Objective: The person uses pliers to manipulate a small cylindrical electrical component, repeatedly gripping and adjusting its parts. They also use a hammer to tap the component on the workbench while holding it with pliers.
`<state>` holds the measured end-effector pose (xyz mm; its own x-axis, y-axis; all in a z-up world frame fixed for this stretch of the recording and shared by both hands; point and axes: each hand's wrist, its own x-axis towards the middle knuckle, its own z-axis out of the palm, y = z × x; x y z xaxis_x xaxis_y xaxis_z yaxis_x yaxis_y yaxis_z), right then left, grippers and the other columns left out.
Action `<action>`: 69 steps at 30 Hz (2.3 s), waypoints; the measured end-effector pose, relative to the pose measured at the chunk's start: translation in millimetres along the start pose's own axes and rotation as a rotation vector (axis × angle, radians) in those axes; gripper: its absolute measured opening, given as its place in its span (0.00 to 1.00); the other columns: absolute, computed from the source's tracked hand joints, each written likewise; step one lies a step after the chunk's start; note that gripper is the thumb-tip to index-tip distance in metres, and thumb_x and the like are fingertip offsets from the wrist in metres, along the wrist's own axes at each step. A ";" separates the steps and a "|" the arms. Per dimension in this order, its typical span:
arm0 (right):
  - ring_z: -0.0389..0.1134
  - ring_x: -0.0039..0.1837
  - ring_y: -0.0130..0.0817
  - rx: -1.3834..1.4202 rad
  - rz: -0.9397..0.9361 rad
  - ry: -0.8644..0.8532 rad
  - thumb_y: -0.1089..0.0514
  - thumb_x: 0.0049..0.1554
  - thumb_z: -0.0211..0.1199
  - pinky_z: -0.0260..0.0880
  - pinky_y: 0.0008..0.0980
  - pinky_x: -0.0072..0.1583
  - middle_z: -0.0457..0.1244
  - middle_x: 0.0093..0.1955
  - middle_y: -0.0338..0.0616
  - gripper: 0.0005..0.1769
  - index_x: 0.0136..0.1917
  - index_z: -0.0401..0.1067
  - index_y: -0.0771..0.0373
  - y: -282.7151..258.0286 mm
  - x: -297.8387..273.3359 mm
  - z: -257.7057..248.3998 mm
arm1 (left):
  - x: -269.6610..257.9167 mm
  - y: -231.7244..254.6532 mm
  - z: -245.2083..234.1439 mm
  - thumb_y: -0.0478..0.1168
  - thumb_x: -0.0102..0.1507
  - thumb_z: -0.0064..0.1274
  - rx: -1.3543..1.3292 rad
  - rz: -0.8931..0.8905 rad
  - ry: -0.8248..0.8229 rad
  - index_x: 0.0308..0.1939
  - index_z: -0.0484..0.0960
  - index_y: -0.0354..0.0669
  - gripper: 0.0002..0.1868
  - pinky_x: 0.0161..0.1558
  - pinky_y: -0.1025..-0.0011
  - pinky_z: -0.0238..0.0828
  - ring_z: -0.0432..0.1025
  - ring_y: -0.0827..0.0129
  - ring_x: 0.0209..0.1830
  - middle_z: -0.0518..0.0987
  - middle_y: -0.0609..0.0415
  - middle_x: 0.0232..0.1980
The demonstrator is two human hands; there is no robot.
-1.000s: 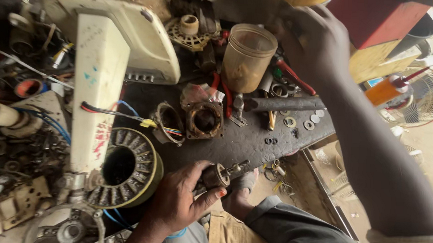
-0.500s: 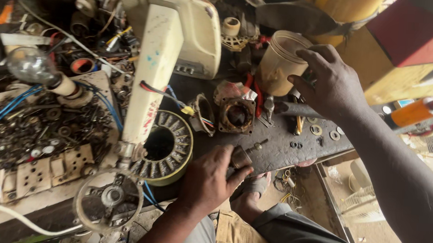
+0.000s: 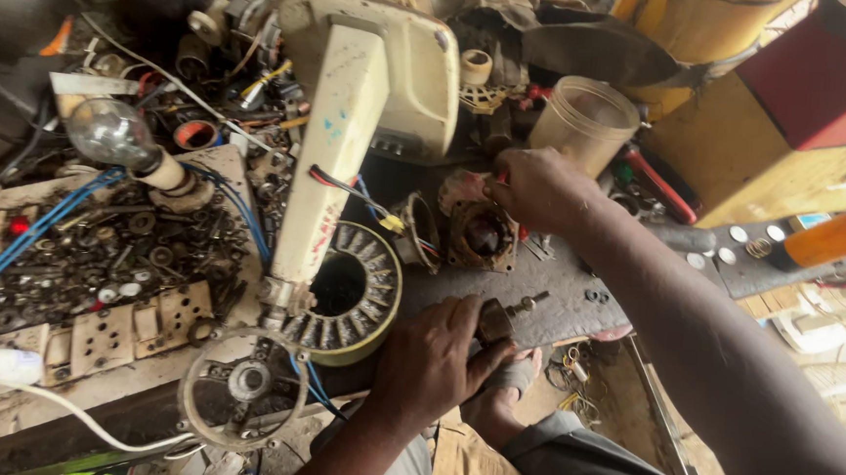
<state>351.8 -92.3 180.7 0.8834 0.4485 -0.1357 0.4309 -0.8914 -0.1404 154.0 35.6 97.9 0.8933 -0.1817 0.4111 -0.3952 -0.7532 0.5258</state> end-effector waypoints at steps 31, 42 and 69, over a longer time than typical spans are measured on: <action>0.70 0.57 0.47 -0.105 -0.181 0.343 0.35 0.62 0.62 0.67 0.49 0.59 0.69 0.47 0.47 0.24 0.47 0.78 0.58 98.1 -4.0 -31.6 | -2.4 -0.9 10.8 0.58 0.67 0.53 0.082 0.012 0.159 0.55 0.75 0.29 0.31 0.38 0.63 0.74 0.74 0.56 0.42 0.79 0.44 0.43; 0.67 0.59 0.38 -0.288 -0.304 0.760 0.45 0.62 0.72 0.59 0.44 0.69 0.67 0.50 0.36 0.12 0.47 0.79 0.54 106.0 -72.6 -17.7 | -0.7 6.6 8.2 0.62 0.65 0.52 0.264 -0.041 0.229 0.52 0.76 0.35 0.31 0.47 0.63 0.69 0.68 0.59 0.48 0.72 0.47 0.48; 0.68 0.54 0.48 0.005 -0.640 0.730 0.59 0.44 0.72 0.69 0.48 0.61 0.65 0.47 0.43 0.15 0.47 0.77 0.61 18.4 -277.4 6.7 | -57.9 40.6 -2.3 0.40 0.55 0.64 0.243 0.131 0.318 0.74 0.64 0.39 0.44 0.63 0.50 0.61 0.66 0.51 0.68 0.66 0.41 0.71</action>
<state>113.4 -232.7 209.2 0.3790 0.6959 0.6100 0.8706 -0.4916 0.0199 85.8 17.0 97.1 0.7129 -0.1101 0.6926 -0.4053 -0.8706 0.2788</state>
